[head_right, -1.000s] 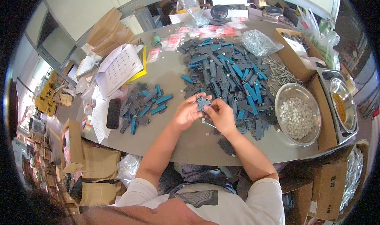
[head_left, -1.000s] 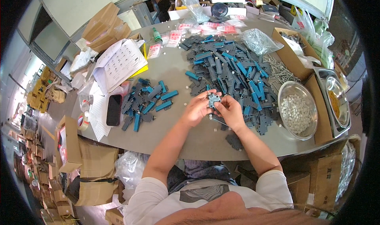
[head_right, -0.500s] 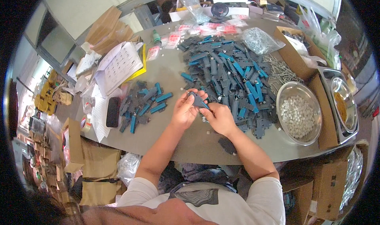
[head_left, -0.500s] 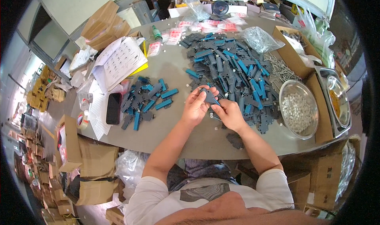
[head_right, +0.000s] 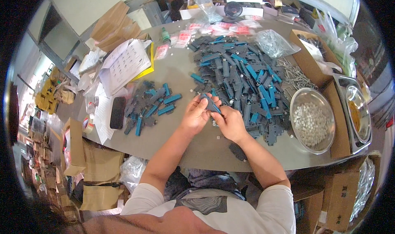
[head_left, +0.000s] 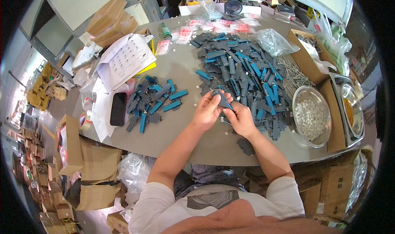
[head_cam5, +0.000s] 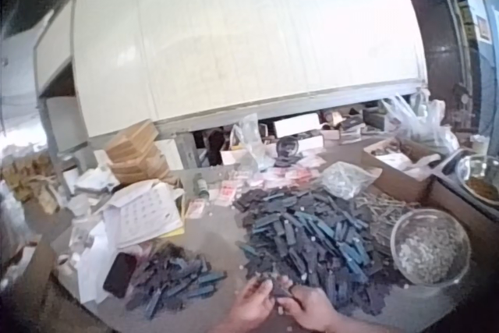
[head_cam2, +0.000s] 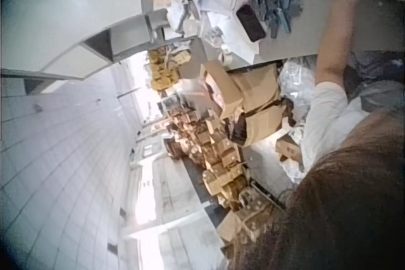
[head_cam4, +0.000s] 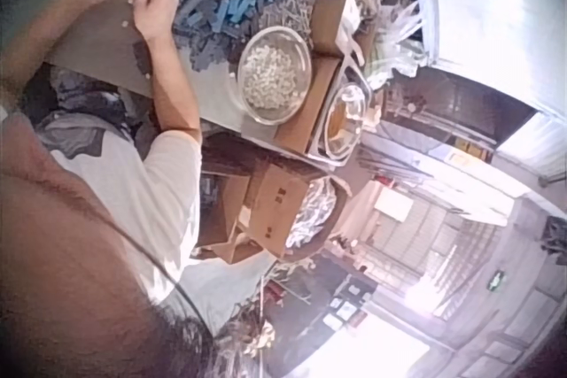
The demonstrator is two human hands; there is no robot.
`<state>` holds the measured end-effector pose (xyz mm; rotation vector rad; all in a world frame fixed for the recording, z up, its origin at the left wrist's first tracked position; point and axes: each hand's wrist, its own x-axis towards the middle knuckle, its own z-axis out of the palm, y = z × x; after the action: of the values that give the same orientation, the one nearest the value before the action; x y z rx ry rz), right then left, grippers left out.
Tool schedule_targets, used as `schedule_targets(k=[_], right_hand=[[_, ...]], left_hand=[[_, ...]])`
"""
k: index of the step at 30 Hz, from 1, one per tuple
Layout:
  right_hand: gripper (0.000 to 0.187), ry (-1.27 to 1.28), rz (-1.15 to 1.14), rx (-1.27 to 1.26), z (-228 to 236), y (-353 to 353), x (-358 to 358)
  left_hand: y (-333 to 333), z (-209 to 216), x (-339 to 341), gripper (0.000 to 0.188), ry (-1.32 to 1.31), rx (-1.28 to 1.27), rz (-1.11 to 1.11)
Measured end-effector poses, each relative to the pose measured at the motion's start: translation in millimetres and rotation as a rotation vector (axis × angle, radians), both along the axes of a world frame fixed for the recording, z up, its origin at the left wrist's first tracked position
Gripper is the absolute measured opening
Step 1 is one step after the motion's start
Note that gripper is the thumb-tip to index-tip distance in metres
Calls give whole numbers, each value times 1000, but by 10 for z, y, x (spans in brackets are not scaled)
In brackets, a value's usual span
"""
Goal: The person sits at a table and repeatedly picks up blue and grey plastic components, inserting small white cylindrical pieces into them. The person handles the parts one at a time, assembling them and placing the finished units back onto the table.
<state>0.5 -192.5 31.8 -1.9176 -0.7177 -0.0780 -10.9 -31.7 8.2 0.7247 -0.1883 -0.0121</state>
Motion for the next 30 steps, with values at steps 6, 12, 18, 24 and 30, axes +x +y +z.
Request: schedule_targets(k=[6, 12, 18, 24, 30], right_hand=[[27, -11, 31, 12, -10, -11, 24], [31, 30, 33, -8, -58, -11, 21], [35, -64, 58, -204, -25, -126, 117], [29, -290, 93, -509, 2, -249, 25], [28, -334, -5, -512, -80, -258, 58]], left_hand=[[-13, -3, -1, 25, 18, 3, 32], [-40, -3, -8, 27, 58, 27, 90], [209, 286, -23, 24, 112, 606, 562], [1117, 167, 12, 42, 481, 1927, 1299], [450, 600, -208, 24, -123, 1407, 296]])
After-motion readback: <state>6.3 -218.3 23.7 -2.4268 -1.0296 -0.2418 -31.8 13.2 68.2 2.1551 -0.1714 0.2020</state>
